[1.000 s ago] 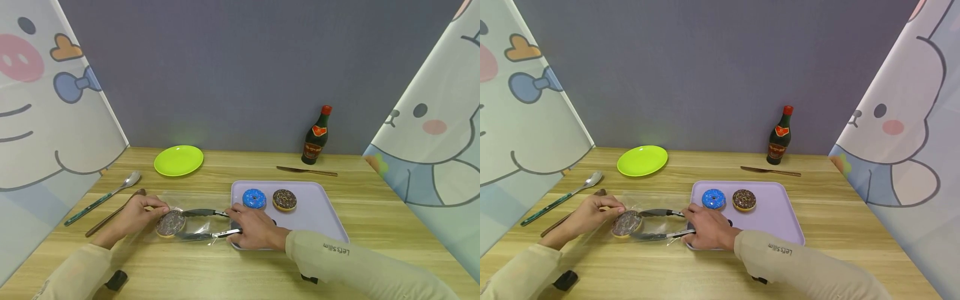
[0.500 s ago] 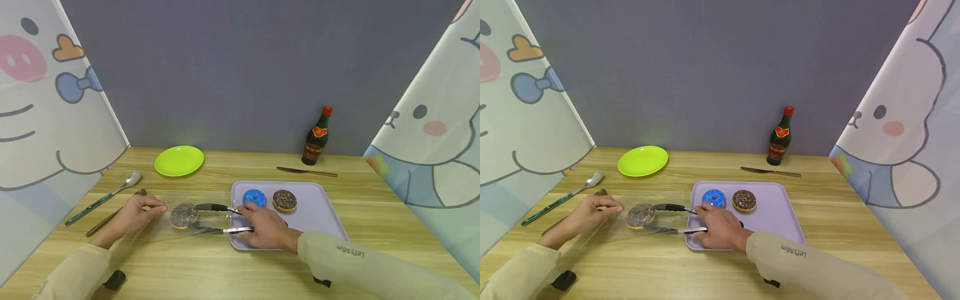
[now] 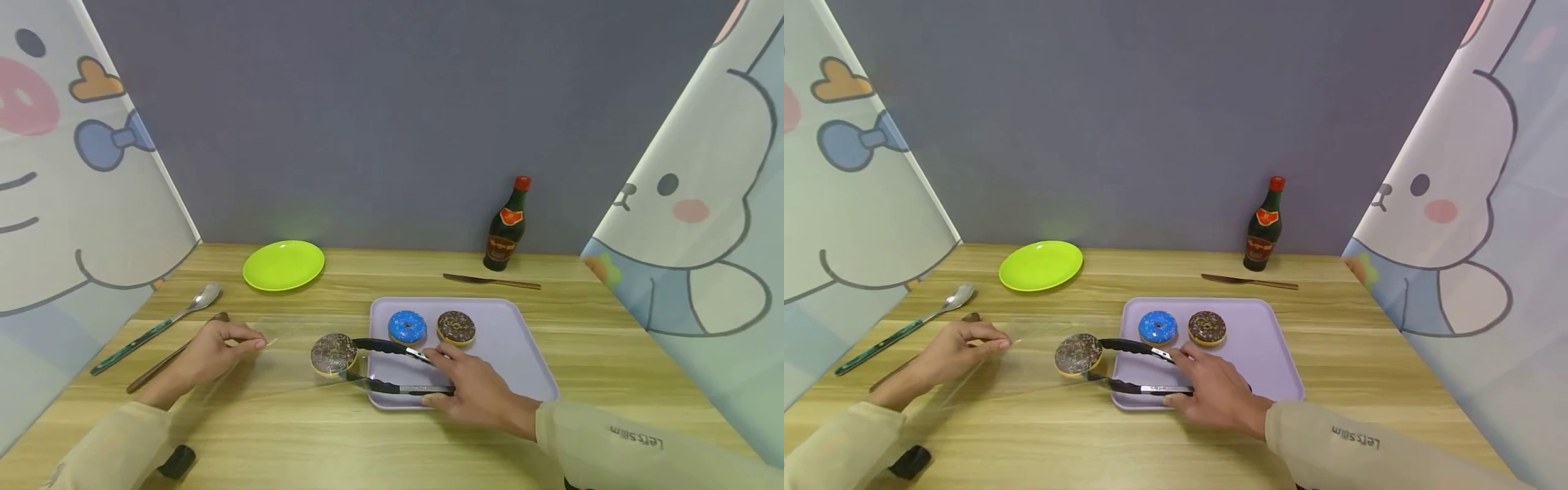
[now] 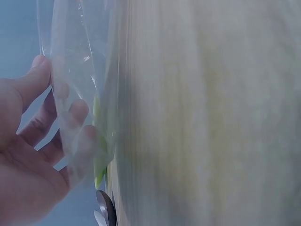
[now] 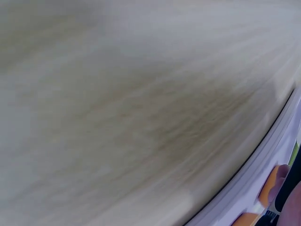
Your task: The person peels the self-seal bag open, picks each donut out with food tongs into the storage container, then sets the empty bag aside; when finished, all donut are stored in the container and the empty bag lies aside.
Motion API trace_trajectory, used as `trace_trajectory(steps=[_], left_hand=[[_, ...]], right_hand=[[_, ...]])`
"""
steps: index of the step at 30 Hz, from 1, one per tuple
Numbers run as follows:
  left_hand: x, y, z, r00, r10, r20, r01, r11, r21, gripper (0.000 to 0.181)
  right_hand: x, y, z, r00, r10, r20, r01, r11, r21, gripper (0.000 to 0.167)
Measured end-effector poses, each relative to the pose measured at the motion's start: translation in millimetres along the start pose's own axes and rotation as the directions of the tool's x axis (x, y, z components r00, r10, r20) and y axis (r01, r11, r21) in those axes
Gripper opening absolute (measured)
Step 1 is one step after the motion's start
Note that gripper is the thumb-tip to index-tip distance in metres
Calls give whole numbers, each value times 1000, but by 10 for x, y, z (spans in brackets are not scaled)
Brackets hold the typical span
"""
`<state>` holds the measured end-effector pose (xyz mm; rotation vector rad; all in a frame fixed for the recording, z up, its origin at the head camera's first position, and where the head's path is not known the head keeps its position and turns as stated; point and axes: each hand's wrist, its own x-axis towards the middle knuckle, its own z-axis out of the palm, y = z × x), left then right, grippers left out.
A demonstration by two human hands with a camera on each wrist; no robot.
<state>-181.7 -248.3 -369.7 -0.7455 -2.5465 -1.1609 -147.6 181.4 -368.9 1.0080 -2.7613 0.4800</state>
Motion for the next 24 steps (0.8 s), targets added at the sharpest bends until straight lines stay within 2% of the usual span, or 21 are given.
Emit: trace_trajectory(steps=[6, 12, 18, 24], left_hand=[[-4, -28, -10, 1000, -8, 4, 8, 1000, 16, 6], [-13, -64, -38, 999, -47, 1, 47, 998, 41, 5], [-5, -92, -50, 999, -44, -13, 44, 997, 70, 5], [-9, -112, -70, 999, -34, -34, 37, 997, 73, 6]], right_hand=[[-210, 86, -76, 998, 24, -53, -24, 1000, 4, 66], [-428, 182, -130, 994, 1, -114, 5, 999, 52, 61], [-652, 291, -205, 977, -29, -211, 38, 999, 38, 60], [-851, 381, -263, 974, 31, -226, -23, 999, 38, 60]])
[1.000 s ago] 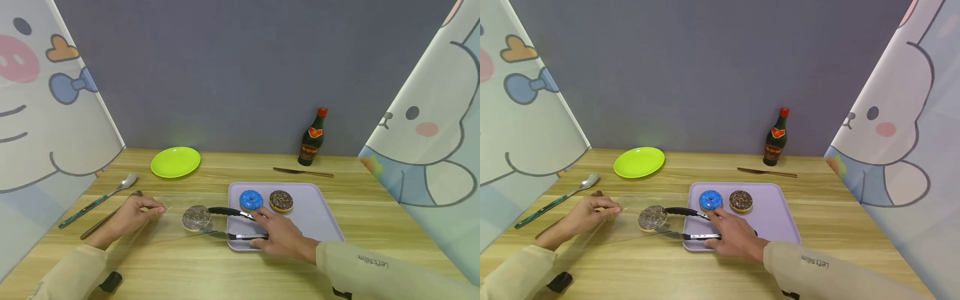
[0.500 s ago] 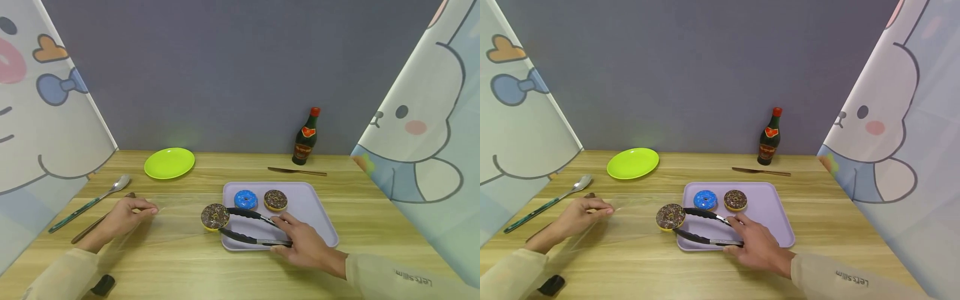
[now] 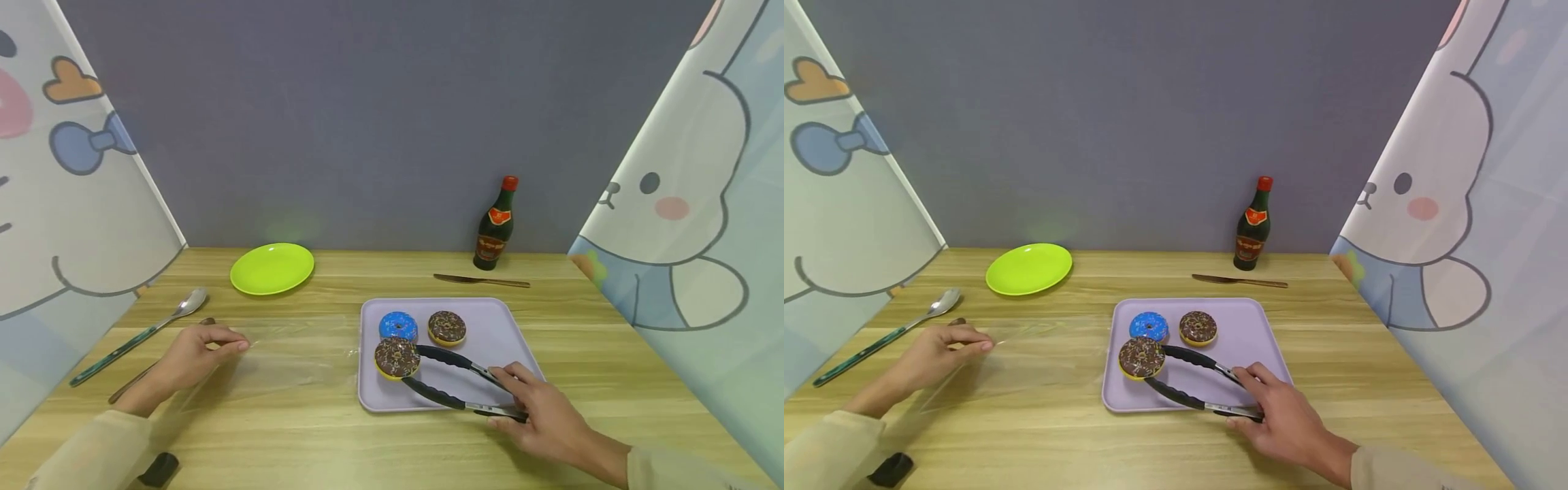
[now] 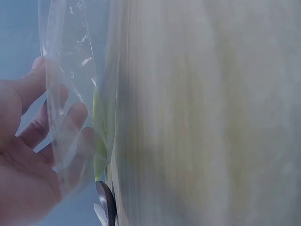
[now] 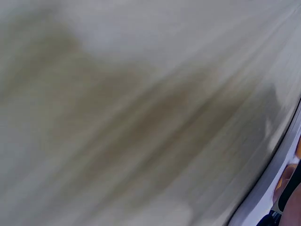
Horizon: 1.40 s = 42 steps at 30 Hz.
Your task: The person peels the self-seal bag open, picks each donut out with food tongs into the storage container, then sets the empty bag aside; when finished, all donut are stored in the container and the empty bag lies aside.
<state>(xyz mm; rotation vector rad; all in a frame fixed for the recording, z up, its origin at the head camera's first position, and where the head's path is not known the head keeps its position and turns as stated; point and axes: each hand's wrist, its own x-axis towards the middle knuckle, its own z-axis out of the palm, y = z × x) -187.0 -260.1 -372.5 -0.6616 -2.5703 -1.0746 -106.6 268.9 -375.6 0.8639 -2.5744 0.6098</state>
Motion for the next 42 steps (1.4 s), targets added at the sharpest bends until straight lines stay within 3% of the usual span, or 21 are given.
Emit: trace_trajectory(steps=[7, 27, 36, 42], left_hand=[[10, -6, -15, 1000, -29, -5, 29, 1000, 10, 6], [25, -24, 0, 1000, -10, 2, 10, 1000, 17, 4], [11, -24, -10, 1000, 27, 1, -27, 1000, 3, 4], [16, -27, 17, 1000, 27, 10, -27, 1000, 10, 6]], right_hand=[[-198, 69, -91, 999, 43, -32, -44, 999, -24, 59], [-738, 404, -428, 976, 137, -169, -159, 980, -123, 63], [-776, 601, -468, 963, 175, -205, -213, 959, -185, 62], [-733, 660, -475, 960, 213, -182, -249, 946, -206, 62]])
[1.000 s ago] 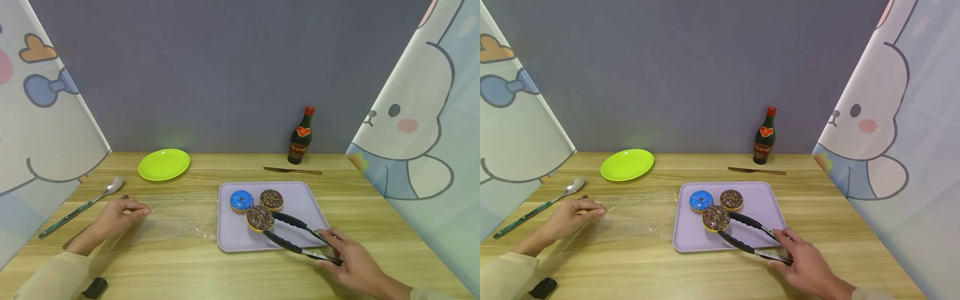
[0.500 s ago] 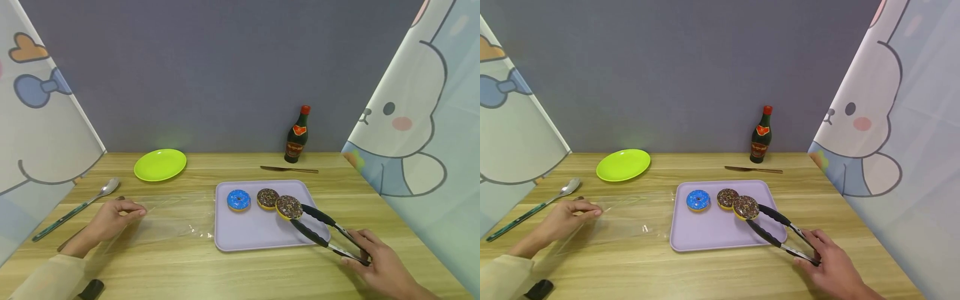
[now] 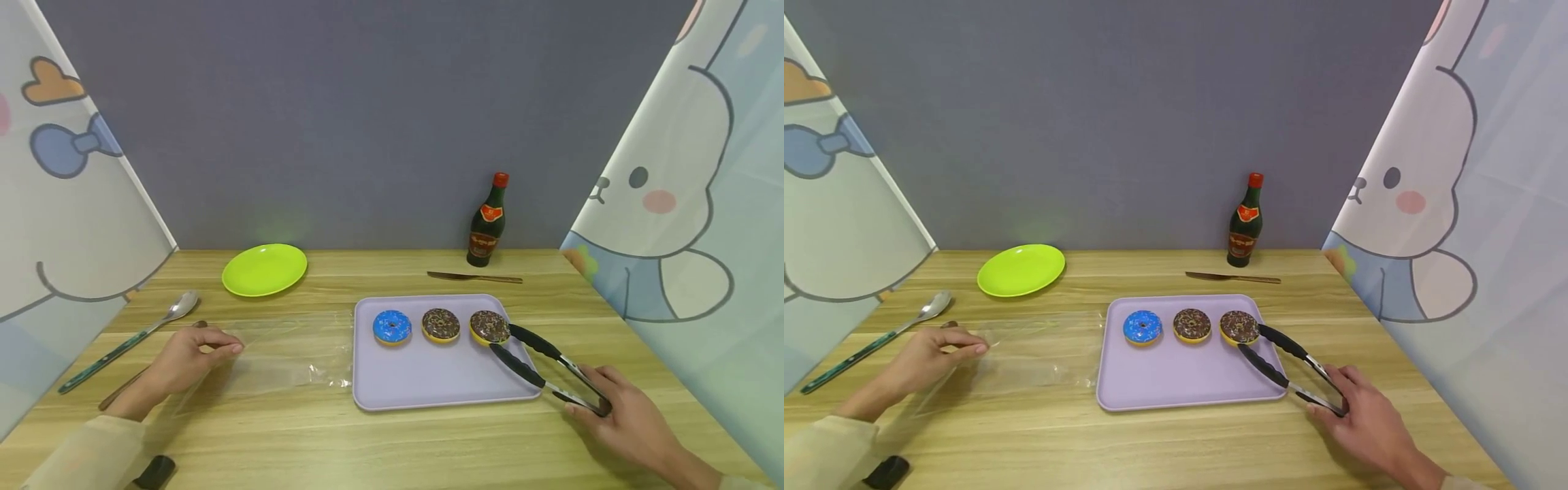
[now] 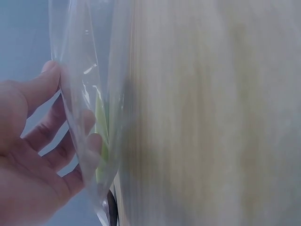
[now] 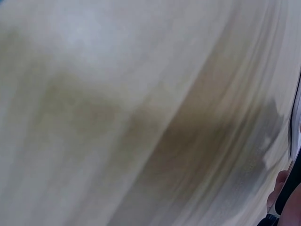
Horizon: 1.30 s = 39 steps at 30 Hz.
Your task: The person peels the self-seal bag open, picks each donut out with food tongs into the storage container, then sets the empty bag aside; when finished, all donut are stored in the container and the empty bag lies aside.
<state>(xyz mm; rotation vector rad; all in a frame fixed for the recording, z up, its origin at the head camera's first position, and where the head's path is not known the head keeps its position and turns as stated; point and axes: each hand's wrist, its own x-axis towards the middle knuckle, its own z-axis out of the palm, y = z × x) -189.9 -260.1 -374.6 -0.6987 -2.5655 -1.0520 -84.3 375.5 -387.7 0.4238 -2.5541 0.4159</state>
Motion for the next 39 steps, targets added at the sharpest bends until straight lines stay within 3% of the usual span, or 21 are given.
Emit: trace_trajectory(steps=[8, 23, 34, 39], left_hand=[[32, 2, 41, 999, 35, 10, -35, 999, -1, 7], [79, 47, 42, 999, 18, 32, -18, 1000, 21, 5], [90, 51, 31, 994, -34, 108, 30, 999, 43, 4], [86, 45, 22, 991, -46, 124, 39, 997, 60, 3]], right_hand=[[70, 19, 7, 999, 29, 23, -28, 999, -41, 62], [87, 7, 37, 998, 56, 37, -53, 995, -81, 69], [74, -7, 50, 996, 77, 47, -76, 996, -36, 75], [100, 52, 25, 994, 110, 5, -110, 994, 9, 77]])
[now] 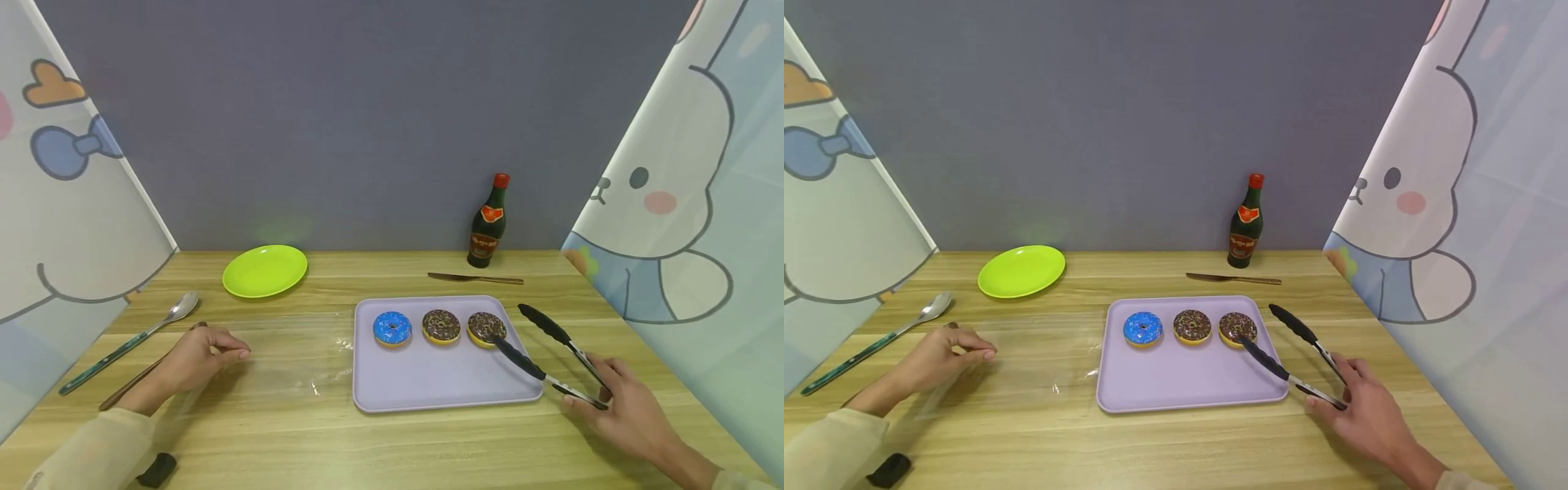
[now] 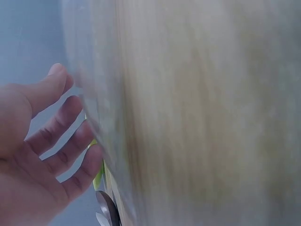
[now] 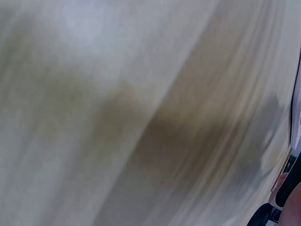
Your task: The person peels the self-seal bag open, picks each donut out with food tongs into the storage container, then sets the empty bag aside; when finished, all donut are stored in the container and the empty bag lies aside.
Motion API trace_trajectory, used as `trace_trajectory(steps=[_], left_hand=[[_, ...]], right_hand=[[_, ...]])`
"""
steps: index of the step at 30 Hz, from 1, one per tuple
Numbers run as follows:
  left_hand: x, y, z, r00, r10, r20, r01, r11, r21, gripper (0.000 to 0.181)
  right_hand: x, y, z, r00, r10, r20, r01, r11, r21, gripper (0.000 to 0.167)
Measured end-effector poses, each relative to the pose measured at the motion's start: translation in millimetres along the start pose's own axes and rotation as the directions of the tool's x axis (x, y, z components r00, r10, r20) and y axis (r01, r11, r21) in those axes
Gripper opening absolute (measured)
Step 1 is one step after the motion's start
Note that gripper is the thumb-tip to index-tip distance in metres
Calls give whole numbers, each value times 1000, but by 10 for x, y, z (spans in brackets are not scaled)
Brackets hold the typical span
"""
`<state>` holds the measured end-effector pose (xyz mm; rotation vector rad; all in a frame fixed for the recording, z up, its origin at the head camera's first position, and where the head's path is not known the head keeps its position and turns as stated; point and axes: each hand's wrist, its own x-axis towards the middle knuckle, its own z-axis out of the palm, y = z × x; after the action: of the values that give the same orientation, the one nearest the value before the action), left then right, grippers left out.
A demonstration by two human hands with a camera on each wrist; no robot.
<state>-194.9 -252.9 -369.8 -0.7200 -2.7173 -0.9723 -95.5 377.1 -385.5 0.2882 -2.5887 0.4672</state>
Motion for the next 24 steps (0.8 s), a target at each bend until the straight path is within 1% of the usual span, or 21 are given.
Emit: trace_trajectory(steps=[2, 4, 7, 10, 12, 16, 19, 24], left_hand=[[4, -10, -2, 1000, 13, 0, -13, 1000, 12, 4], [7, -17, -3, 1000, 26, -8, -26, 999, 28, 4], [4, -33, -6, 999, 41, -17, -40, 998, 42, 1], [-35, -41, -22, 998, 44, -34, -42, 998, 38, 5], [-68, -42, -33, 998, 46, -45, -45, 999, 27, 5], [-126, -20, -53, 998, 35, -60, -33, 999, 30, 3], [-150, 7, -57, 997, 26, -66, -23, 999, 49, 4], [-164, 55, -58, 995, 24, -95, -17, 997, 77, 4]], right_hand=[[19, 43, -13, 1000, 20, -17, -20, 1000, 9, 78], [37, 88, -27, 998, 61, -10, -61, 998, 10, 78], [75, 155, -46, 991, 134, 31, -133, 991, -17, 80], [145, 212, -38, 979, 183, 92, -180, 983, -48, 82], [201, 251, -12, 975, 184, 121, -177, 982, -66, 81], [309, 318, 70, 975, 154, 160, -137, 984, -113, 71], [356, 338, 122, 975, 142, 174, -118, 983, -141, 66], [372, 353, 189, 972, 140, 188, -107, 978, -177, 63]])
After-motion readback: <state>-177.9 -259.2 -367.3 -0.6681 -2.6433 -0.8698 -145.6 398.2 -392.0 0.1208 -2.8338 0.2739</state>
